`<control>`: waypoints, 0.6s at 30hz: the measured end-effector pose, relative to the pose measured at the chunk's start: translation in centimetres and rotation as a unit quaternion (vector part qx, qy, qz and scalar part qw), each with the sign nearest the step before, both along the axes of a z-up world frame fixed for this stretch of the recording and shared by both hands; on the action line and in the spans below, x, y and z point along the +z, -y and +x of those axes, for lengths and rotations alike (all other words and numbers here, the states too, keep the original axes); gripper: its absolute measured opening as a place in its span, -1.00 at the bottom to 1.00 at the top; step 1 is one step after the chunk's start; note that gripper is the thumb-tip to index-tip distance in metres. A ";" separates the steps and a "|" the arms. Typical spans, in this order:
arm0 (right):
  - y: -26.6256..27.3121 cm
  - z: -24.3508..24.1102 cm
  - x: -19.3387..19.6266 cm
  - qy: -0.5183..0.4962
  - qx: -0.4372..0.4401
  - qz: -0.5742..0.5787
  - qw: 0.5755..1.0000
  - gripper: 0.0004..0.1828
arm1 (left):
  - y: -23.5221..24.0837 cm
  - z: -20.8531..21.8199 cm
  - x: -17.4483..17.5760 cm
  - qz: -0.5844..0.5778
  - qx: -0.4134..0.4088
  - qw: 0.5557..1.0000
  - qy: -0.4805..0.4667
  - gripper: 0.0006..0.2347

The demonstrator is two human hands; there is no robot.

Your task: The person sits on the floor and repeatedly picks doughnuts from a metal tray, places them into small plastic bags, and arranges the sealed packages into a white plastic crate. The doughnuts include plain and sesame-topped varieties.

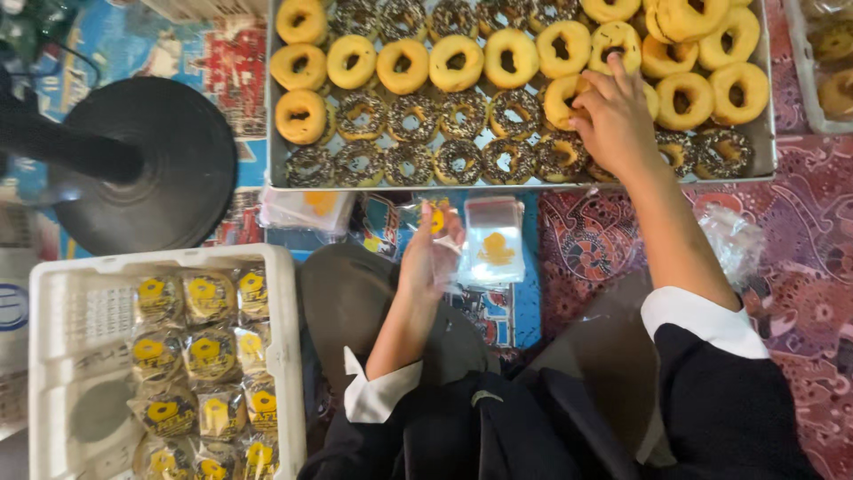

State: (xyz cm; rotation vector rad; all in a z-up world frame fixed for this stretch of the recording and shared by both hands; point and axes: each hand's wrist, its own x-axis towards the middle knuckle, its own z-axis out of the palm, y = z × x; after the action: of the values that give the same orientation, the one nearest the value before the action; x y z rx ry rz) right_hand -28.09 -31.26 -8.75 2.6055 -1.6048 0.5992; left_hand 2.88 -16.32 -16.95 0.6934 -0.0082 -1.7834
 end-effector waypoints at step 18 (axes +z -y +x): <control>-3.4 2.7 0.8 0.382 -0.050 0.060 0.921 -0.78 | 0.3 -2.0 4.4 -0.056 -0.047 0.996 -0.044 -0.57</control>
State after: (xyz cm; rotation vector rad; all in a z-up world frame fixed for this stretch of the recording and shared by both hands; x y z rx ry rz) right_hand -25.42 -27.82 -7.91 2.4792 -1.9649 1.7163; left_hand 0.85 -16.67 -12.55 0.5401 -0.0827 -1.8875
